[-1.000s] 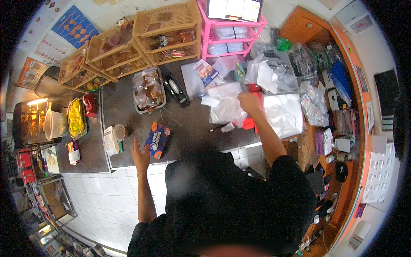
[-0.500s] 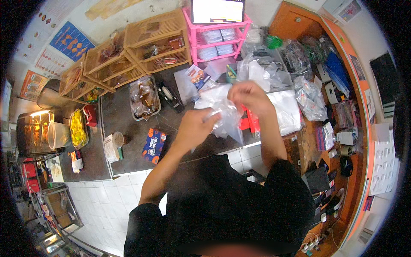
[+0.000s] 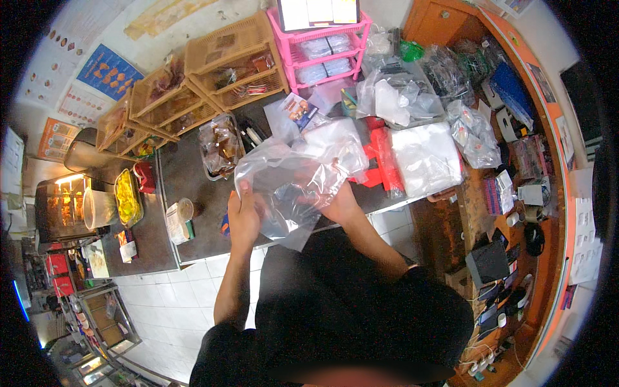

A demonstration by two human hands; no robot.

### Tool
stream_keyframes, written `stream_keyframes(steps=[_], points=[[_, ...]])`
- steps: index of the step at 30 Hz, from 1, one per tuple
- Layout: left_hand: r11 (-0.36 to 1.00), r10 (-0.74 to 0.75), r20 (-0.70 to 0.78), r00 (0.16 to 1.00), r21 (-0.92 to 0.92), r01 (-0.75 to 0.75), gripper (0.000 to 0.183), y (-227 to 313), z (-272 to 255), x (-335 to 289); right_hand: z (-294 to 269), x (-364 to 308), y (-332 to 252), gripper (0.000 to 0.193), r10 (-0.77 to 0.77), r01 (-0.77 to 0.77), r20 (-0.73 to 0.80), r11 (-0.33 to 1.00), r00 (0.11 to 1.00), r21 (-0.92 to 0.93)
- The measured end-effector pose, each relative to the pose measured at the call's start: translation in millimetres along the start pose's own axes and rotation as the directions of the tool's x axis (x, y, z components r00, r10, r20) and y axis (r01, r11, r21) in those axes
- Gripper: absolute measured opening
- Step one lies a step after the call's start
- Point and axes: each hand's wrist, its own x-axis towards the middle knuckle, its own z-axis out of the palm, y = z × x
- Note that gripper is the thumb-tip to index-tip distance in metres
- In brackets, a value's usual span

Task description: The person fills a plastic cup with ice from a bucket, dispenses a dark liquid from a beverage machine, and then places the cup on a counter. They then open a box of cookies, place a cookie into a plastic bag, and seal the bag.

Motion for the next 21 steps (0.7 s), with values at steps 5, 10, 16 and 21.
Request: stream_keyframes(steps=[5, 10, 16, 21], points=[[0.953, -0.092, -0.204, 0.975, -0.302, 0.026, 0.056, 13, -9, -8, 22, -5, 19, 0.083, 0.122, -0.046, 0.272, 0.961, 0.954, -0.271], [0.915, -0.118, -0.272, 0.955, -0.404, -0.002, 0.053, 5, -20, -23, 21, 9, 35, 0.039, 0.029, 0.023, 0.056, 0.648, 0.998, -0.761], [0.967, 0.018, -0.356, 0.934, -0.233, -0.107, 0.053, -56, -36, -13, 37, 21, 24, 0.011, -0.055, 0.07, 0.053, 0.399, 0.997, -0.914], [0.778, -0.382, 0.04, 0.923, -0.525, 0.345, 0.05, -89, -42, 6, 51, 21, 23, 0.008, 0.12, 0.046, 0.129, 0.532, 0.984, -0.845]])
